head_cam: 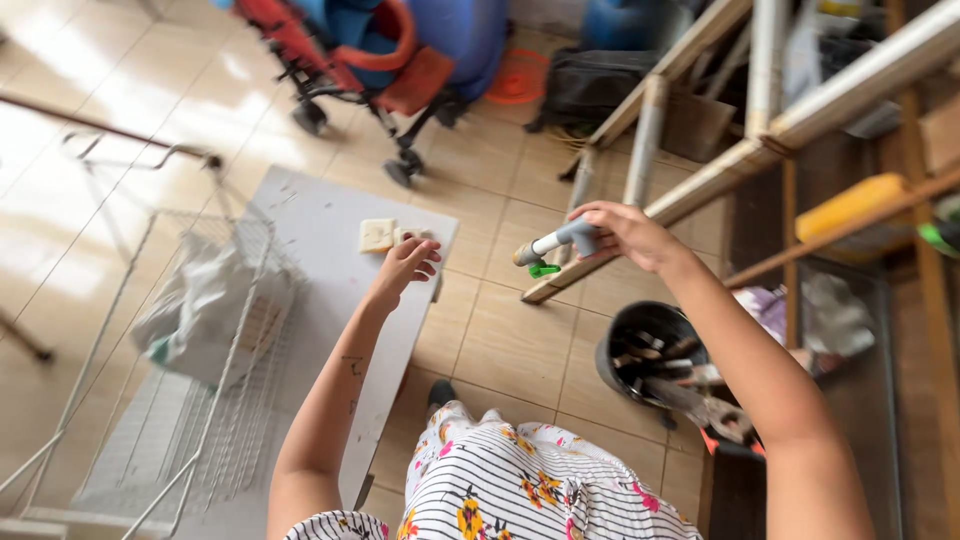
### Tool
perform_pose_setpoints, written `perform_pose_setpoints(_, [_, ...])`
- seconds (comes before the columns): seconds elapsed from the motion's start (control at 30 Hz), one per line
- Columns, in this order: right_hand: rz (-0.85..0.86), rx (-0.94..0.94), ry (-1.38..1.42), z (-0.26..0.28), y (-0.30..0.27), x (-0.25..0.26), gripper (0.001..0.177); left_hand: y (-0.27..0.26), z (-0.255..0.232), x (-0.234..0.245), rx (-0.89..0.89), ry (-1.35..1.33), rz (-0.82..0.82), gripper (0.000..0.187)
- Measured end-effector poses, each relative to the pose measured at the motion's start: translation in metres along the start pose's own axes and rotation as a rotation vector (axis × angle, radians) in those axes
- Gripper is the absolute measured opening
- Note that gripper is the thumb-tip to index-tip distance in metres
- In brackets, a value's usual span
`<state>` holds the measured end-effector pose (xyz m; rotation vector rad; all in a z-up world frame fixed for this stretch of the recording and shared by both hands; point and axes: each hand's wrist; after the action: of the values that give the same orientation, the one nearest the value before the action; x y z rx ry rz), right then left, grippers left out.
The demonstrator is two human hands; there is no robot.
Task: Moving and organizing various tools and objects in a storage or garage area, including shifting a ladder and placing items into a bucket.
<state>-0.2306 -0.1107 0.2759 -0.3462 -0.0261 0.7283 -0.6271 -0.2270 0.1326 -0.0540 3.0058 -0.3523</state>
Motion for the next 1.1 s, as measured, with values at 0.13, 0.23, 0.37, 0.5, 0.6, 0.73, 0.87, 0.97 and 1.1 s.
perform_pose_setpoints(0.13, [0.138,-0.020,-0.168,0.006,0.070,-0.051,0.044,-0.027,0.005,0.049,0.000,-0.050,-0.124,0.033])
perform_pose_setpoints(0.23, [0.237,-0.013,-0.357,0.006,0.123,-0.093,0.041,-0.044,0.006,0.080,0.006,-0.050,-0.211,0.033])
perform_pose_setpoints(0.37, [0.360,0.060,-0.578,-0.003,0.181,-0.154,0.040,-0.064,0.005,0.110,0.008,-0.057,-0.307,0.032])
perform_pose_setpoints(0.5, [0.379,0.194,-0.909,-0.020,0.225,-0.210,0.040,-0.078,0.012,0.131,0.006,-0.094,-0.391,0.032])
perform_pose_setpoints(0.6, [0.420,0.438,-1.026,-0.042,0.251,-0.239,0.039,-0.082,0.023,0.143,0.014,-0.116,-0.451,0.031])
perform_pose_setpoints(0.73, [0.498,0.562,-1.092,-0.069,0.272,-0.268,0.039,-0.094,0.036,0.150,0.019,-0.143,-0.470,0.030])
perform_pose_setpoints(0.87, [0.543,0.615,-1.243,-0.101,0.289,-0.282,0.039,-0.103,0.040,0.156,0.038,-0.184,-0.483,0.030])
perform_pose_setpoints(0.97, [0.552,0.730,-1.304,-0.131,0.297,-0.286,0.039,-0.112,0.042,0.157,0.047,-0.202,-0.492,0.030])
perform_pose_setpoints(1.1, [0.502,0.912,-1.379,-0.165,0.308,-0.291,0.041,-0.119,0.044,0.160,0.074,-0.203,-0.515,0.029])
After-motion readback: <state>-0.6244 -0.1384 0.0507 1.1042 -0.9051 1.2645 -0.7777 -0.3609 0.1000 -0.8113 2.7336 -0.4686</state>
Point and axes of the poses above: each hand's wrist, its own y-axis towards the middle knuckle, its own x-axis out of the back of the hand, z = x × y, and after that the axes turned 1 degree about -x, right-handed
